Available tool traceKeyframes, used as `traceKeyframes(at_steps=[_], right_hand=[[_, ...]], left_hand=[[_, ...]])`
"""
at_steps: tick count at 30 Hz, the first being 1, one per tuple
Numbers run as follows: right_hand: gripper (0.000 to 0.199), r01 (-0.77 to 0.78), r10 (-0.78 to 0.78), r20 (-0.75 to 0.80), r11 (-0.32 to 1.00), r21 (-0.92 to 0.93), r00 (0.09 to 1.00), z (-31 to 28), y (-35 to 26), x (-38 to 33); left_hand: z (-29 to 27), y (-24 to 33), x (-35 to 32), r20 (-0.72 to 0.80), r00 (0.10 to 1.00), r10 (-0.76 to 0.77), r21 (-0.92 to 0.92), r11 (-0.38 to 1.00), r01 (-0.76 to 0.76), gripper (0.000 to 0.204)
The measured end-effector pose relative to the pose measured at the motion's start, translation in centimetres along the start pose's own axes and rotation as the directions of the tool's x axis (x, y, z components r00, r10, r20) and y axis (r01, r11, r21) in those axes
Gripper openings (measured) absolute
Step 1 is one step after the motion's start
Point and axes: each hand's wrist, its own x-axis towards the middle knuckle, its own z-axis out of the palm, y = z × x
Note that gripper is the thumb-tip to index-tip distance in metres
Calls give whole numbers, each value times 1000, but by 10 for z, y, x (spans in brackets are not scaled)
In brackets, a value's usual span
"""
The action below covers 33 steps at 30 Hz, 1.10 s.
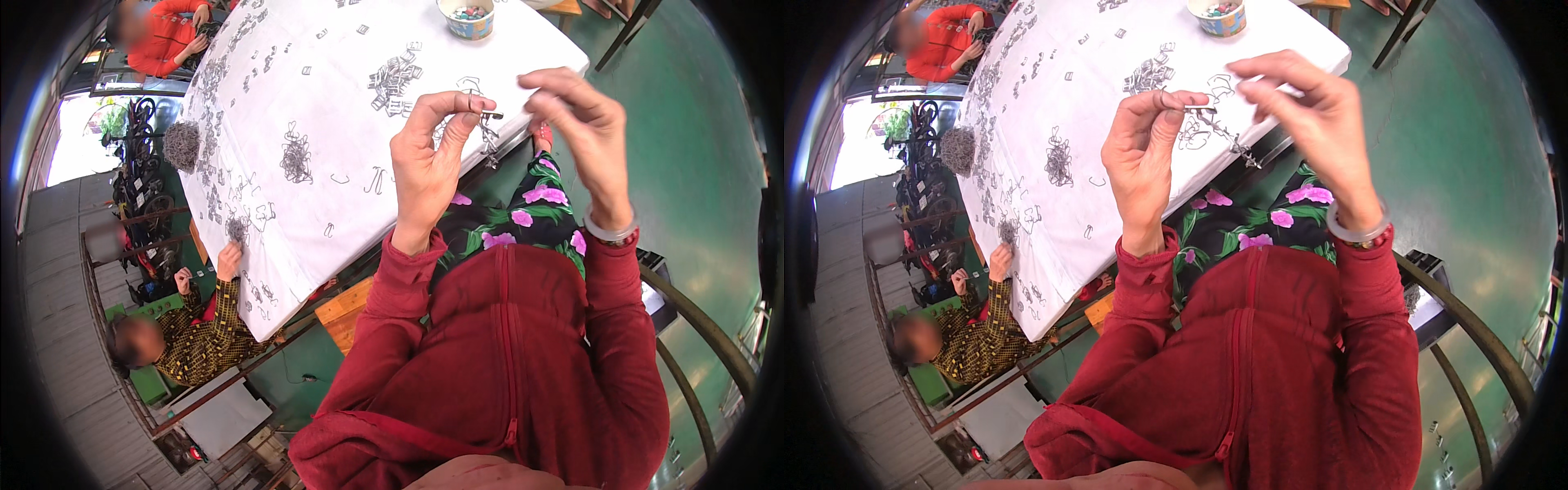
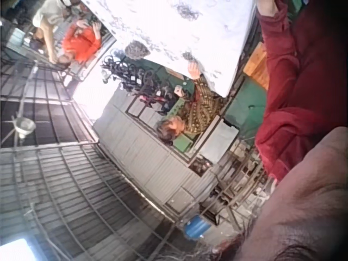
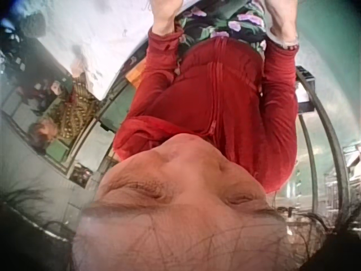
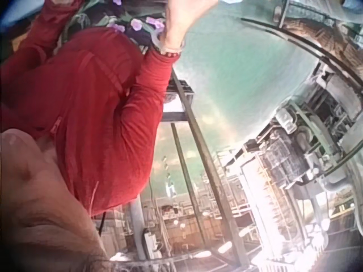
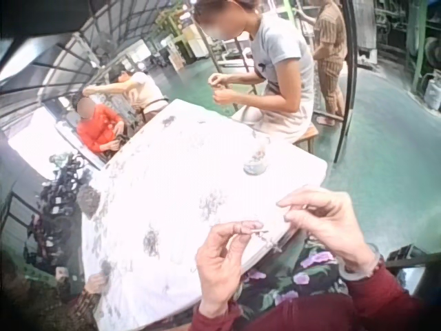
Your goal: The person sits at a table and repeatedly picks up small metal pieces, then joins them together by hand. The person places the assembled pieces into a container on the table.
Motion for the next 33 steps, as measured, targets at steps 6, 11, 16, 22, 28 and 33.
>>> traceKeyframes(at_steps=[6,11,16,22,28,33], right_hand=[[20,111,-133,-109,976,-188,985,-35,-2,22],[28,154,-156,9,963,-222,988,-31,-11,25],[43,338,-282,225,901,-272,933,-3,-23,7],[28,402,-428,-131,897,-185,894,-11,-31,-11],[26,477,-509,-228,860,-183,830,-36,-64,-27],[24,548,-718,-329,687,-478,614,-53,-92,-39]], left_hand=[[2,8,-3,-18,999,28,-203,979,-31,9],[5,14,-1,-1,1000,30,-225,974,-30,10],[10,16,17,79,979,190,151,968,-200,13],[41,43,51,223,911,347,136,914,-382,16],[80,80,67,305,863,402,-30,910,-413,16],[119,96,77,314,770,556,-206,831,-516,22]])
